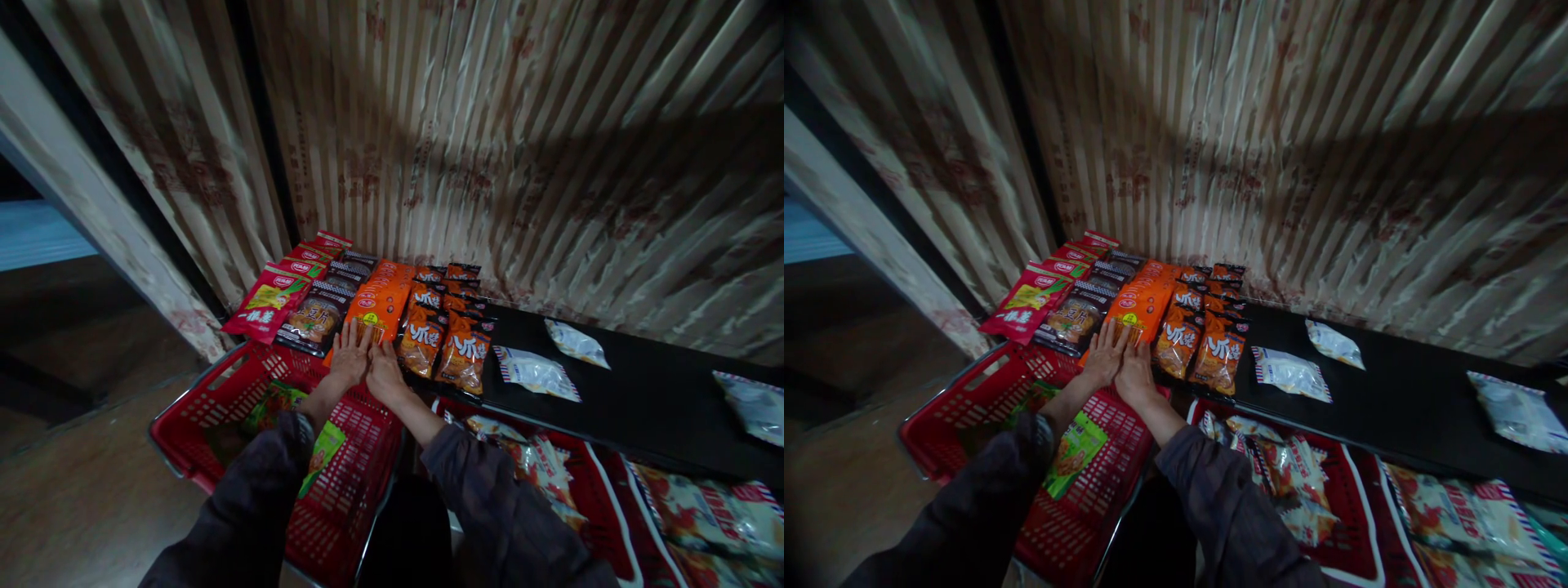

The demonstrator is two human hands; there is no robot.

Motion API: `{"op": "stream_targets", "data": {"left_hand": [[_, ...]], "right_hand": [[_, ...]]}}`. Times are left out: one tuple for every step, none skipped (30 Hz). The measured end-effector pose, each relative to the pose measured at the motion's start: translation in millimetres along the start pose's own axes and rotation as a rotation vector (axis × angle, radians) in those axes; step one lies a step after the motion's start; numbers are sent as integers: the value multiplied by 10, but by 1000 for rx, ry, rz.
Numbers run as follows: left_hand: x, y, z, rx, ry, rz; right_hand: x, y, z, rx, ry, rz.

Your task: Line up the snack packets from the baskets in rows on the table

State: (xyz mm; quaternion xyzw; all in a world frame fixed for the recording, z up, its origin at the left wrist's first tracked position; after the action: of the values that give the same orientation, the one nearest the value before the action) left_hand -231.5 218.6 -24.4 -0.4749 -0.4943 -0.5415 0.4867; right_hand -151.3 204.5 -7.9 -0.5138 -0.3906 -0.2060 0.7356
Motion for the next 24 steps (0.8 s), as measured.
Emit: {"op": "stream_targets", "data": {"left_hand": [[8, 2, 0, -2, 1, 3], [14, 2, 0, 0, 0, 4], [19, 2, -2, 2, 2, 4], [23, 4, -4, 4, 6, 2], [26, 7, -7, 8, 13, -1], [32, 10, -10, 14, 27, -4], [39, 15, -13, 20, 46, -7], [47, 21, -15, 27, 67, -11], [54, 27, -15, 35, 87, -16], [55, 34, -14, 44, 100, -21], [54, 41, -9, 51, 109, -28], [51, 49, -2, 59, 117, -35], [49, 56, 7, 64, 125, -40], [48, 64, 18, 67, 136, -43], [46, 72, 30, 67, 146, -44], [42, 77, 42, 68, 154, -44], [36, 78, 54, 69, 158, -45], [28, 77, 63, 71, 157, -48], [20, 74, 70, 73, 154, -54], [16, 70, 75, 72, 153, -61], [18, 69, 77, 66, 156, -66], [24, 69, 77, 56, 163, -69], [34, 71, 78, 44, 170, -69], [44, 73, 79, 31, 178, -68]], "right_hand": [[2, -12, -1, 2, 8, -28], [6, -25, -6, 7, 14, -54], [21, -38, -14, 14, 24, -70], [55, -48, -29, 23, 46, -78], [113, -51, -51, 32, 83, -79], [192, -42, -82, 38, 132, -79], [285, -19, -124, 41, 186, -83], [384, 20, -175, 41, 238, -96], [482, 74, -233, 38, 284, -117], [576, 143, -296, 31, 328, -143], [663, 221, -361, 22, 371, -170], [743, 305, -426, 8, 416, -193], [802, 384, -482, -1, 451, -213], [833, 447, -522, 4, 464, -231], [842, 493, -545, 16, 463, -245], [830, 520, -550, 32, 449, -257], [804, 530, -537, 49, 425, -266], [771, 527, -511, 61, 399, -273], [737, 517, -474, 66, 373, -278], [705, 504, -432, 64, 351, -283], [676, 491, -388, 57, 331, -288], [651, 482, -346, 47, 313, -292], [630, 478, -309, 34, 297, -296], [610, 480, -279, 22, 280, -299]]}}
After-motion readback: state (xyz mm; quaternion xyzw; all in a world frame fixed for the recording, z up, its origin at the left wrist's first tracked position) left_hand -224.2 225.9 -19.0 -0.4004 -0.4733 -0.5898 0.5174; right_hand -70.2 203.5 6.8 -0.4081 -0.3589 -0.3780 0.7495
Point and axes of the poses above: each hand's wrist, its own z-axis towards the middle knuckle, its own x-axis out of the back of the hand, y = z × x, the point moved 7 cm from there along z, towards the middle knuckle, and after that the axes turned 4 degrees about -x, right-handed, at the moved point
